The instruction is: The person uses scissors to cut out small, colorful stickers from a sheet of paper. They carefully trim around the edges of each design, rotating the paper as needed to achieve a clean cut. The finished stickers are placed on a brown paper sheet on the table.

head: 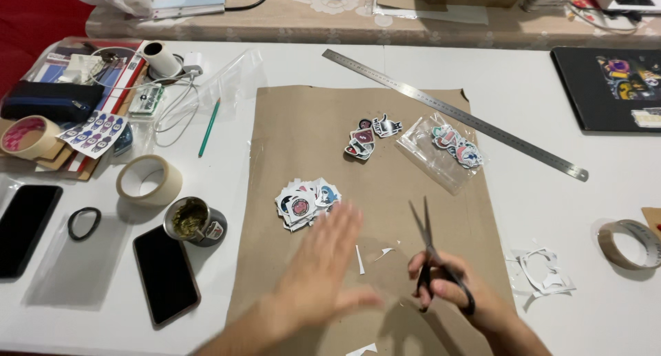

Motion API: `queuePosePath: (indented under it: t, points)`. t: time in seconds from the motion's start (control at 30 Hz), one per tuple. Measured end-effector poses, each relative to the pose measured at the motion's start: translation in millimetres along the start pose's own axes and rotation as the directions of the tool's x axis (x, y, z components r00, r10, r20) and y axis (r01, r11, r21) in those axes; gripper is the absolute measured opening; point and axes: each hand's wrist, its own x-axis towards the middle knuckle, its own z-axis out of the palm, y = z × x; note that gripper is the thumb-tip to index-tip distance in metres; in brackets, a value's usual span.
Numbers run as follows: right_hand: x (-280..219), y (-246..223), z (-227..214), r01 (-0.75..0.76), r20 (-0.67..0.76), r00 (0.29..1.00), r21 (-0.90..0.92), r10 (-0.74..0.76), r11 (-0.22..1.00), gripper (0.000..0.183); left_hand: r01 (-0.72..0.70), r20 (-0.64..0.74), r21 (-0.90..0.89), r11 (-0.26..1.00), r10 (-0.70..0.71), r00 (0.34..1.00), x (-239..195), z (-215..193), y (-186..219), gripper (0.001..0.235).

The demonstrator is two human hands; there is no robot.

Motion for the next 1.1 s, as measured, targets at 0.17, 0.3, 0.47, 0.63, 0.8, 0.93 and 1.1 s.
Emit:
queuePosePath:
  t: [0.17,0.3,0.47,0.63,0.8,0.93,1.1]
  points:
    - [2,2,-12,0.027,-0.152,0.988,0.115,-0.009,0.993,0.058,-0.02,-0.072,0.414,0.91,0.054,0.996,-98,127,22,0.091]
    - [-7,-14,-10,0.043,-0.143,0.989,0.056,-0.035,0.998,0.052,0.108,-0.161,0.557,0.823,-0.021,0.987,-85,134,38,0.153]
    - [-39,-23,-30,0.033,-0.287,0.957,-0.019,-0.037,0.999,0.048,0.248,-0.228,0.609,0.754,-0.133,0.965,-34,135,30,0.148]
    - [-65,-20,-46,-0.016,-0.387,0.922,-0.009,0.012,1.0,0.04,0.36,-0.395,0.527,0.77,-0.153,0.906,51,121,56,0.129]
    - [-82,-30,-43,0.012,-0.418,0.908,-0.038,-0.026,0.999,0.053,0.306,0.156,-0.196,0.932,-0.278,0.948,129,165,125,0.094]
    - [-112,-24,-49,0.138,-0.407,0.901,-0.067,-0.153,0.988,0.053,0.267,0.135,-0.186,0.945,-0.245,0.96,182,233,182,0.106]
    - [-143,0,-64,0.302,-0.445,0.849,-0.034,-0.285,0.953,0.059,0.141,0.112,-0.859,0.493,-0.089,0.99,210,180,233,0.109]
